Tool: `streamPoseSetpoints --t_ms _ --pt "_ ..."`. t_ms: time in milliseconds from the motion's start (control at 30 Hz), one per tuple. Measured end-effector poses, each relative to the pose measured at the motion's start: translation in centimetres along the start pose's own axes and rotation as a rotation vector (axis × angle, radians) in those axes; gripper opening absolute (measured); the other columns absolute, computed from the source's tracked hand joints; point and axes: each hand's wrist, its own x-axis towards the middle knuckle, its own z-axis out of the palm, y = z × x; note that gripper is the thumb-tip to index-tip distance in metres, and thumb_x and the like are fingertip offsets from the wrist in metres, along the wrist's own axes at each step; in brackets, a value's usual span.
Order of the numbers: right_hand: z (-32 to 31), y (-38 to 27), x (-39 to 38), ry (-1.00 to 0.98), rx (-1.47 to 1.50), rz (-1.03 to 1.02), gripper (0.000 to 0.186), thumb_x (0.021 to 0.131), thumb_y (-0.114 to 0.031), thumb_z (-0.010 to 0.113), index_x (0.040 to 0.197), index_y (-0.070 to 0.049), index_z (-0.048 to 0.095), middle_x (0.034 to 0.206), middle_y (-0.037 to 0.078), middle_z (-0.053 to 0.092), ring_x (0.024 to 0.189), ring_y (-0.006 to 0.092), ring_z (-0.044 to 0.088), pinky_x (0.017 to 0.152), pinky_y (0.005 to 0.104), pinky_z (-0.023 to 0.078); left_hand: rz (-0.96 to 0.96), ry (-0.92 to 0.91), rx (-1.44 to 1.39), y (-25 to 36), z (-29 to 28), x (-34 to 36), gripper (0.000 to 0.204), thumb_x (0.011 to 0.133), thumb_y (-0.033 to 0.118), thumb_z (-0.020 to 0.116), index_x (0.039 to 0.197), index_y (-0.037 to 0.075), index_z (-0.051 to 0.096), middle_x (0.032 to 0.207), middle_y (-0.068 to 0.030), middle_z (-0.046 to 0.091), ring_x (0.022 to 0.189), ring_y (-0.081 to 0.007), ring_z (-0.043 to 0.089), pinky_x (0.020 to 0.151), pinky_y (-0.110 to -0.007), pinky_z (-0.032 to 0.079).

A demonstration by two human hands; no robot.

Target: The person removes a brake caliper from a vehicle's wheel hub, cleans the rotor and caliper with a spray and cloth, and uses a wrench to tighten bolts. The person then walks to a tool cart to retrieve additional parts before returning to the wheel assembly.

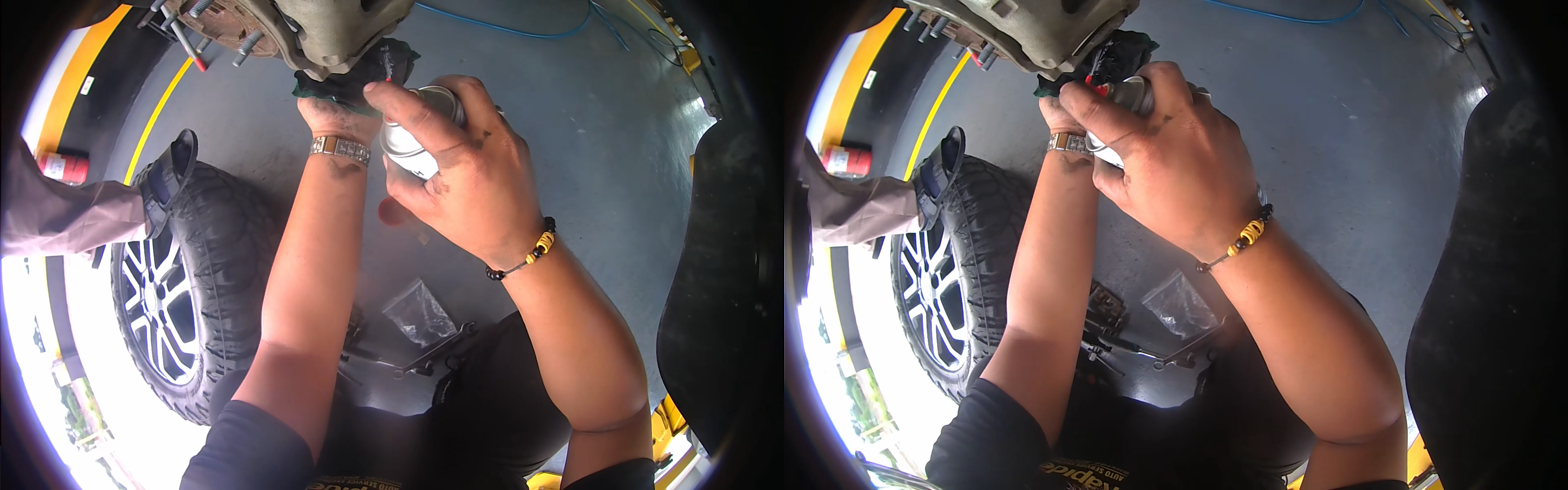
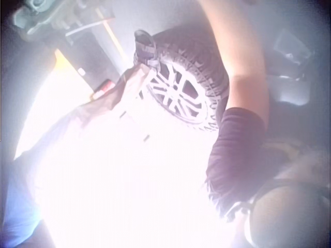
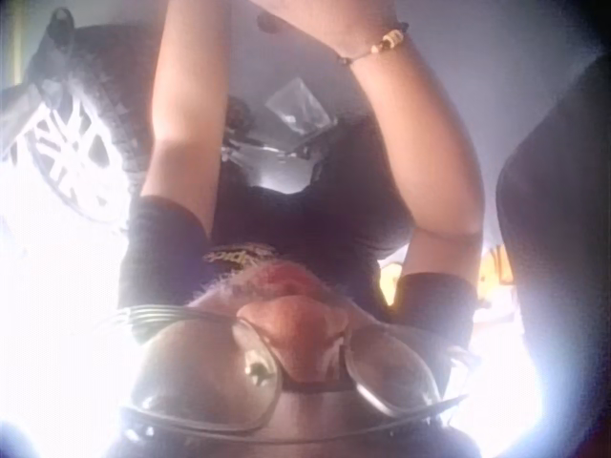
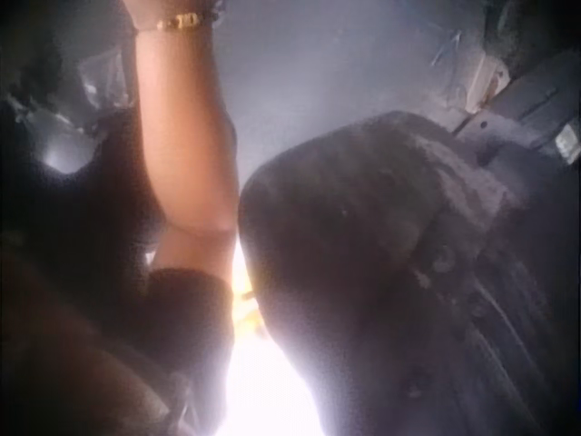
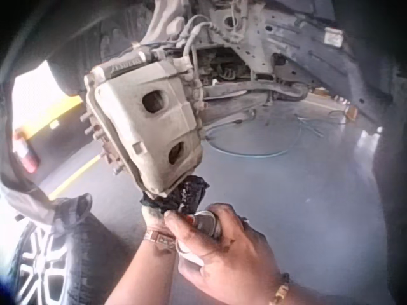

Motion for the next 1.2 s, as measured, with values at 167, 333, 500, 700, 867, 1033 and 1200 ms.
streamPoseSetpoints --t_ms 167,333,500,700,867,1033,1200 --pt "0.1 0.1 -0.1 0.052 0.017 -0.053 0.068 0.063 -0.01 0.082 0.127 -0.029 0.065 0.106 0.005 0.061 0.087 0.025 0.068 0.072 0.0381 0.061 0.023 0.085 0.033 -0.6 0.8 0.1 0.059 0.097 0.048 0.037 0.136 0.007 0.053 0.131 -0.0169 0.059 0.117 -0.0373 0.057 0.099 -0.054 0.048" --pt "-0.2 0.1 0.3 0.082 -0.006 -0.01 0.066 0.065 -0.009 0.081 0.127 -0.026 0.064 0.105 0.007 0.062 0.089 0.0258 0.068 0.075 0.0378 0.06 0.047 0.144 0.046 -0.9 1.6 -0.1 0.064 0.098 0.051 0.034 0.14 0.006 0.051 0.134 -0.0177 0.058 0.119 -0.0385 0.056 0.101 -0.056 0.047" --pt "-0.3 0.1 0.5 0.086 0.012 -0.01 0.066 0.066 -0.009 0.082 0.128 -0.026 0.064 0.105 0.007 0.063 0.089 0.0271 0.067 0.076 0.0387 0.059 -0.073 -0.066 -0.189 -0.2 2.7 -0.4 0.064 0.097 0.052 0.033 0.139 0.007 0.052 0.134 -0.0176 0.058 0.119 -0.0381 0.056 0.1 -0.053 0.046" --pt "-0.9 0.5 0.7 0.053 0.129 0.04 0.064 0.073 -0.012 0.081 0.133 -0.02 0.06 0.104 0.011 0.062 0.088 0.0319 0.066 0.078 0.0426 0.057 -0.047 0.071 -0.065 0.5 1.4 -0.4 0.057 0.096 0.05 0.037 0.127 0.006 0.057 0.12 -0.0164 0.062 0.099 -0.0337 0.059 0.084 -0.046 0.05" --pt "-3.4 -1.1 1.6 0.105 0.103 0.048 0.064 0.072 -0.005 0.081 0.132 -0.01 0.06 0.107 0.014 0.063 0.09 0.0302 0.066 0.08 0.0394 0.055 -0.019 0.194 -0.287 1.7 1.1 -2.5 0.047 0.095 0.049 0.042 0.117 0.012 0.059 0.103 -0.0094 0.063 0.087 -0.0296 0.06 0.079 -0.041 0.05" --pt "-3.1 -6.0 1.0 0.048 0.07 -0.062 0.065 0.07 -0.005 0.082 0.131 -0.013 0.061 0.111 0.015 0.061 0.094 0.0317 0.066 0.081 0.041 0.056 0.072 0.232 -0.312 3.2 2.3 -2.9 0.044 0.092 0.05 0.047 0.108 0.014 0.064 0.098 -0.0066 0.065 0.087 -0.0271 0.061 0.078 -0.04 0.05" --pt "1.3 -9.5 1.4 -0.076 -0.138 -0.041 0.063 0.072 -0.01 0.081 0.132 -0.016 0.061 0.111 0.014 0.062 0.1 0.0332 0.063 0.083 0.0438 0.056 0.112 0.39 -0.19 3.4 3.6 -2.0 0.041 0.09 0.052 0.051 0.099 0.016 0.068 0.093 -0.0038 0.067 0.086 -0.0246 0.062 0.078 -0.039 0.049"
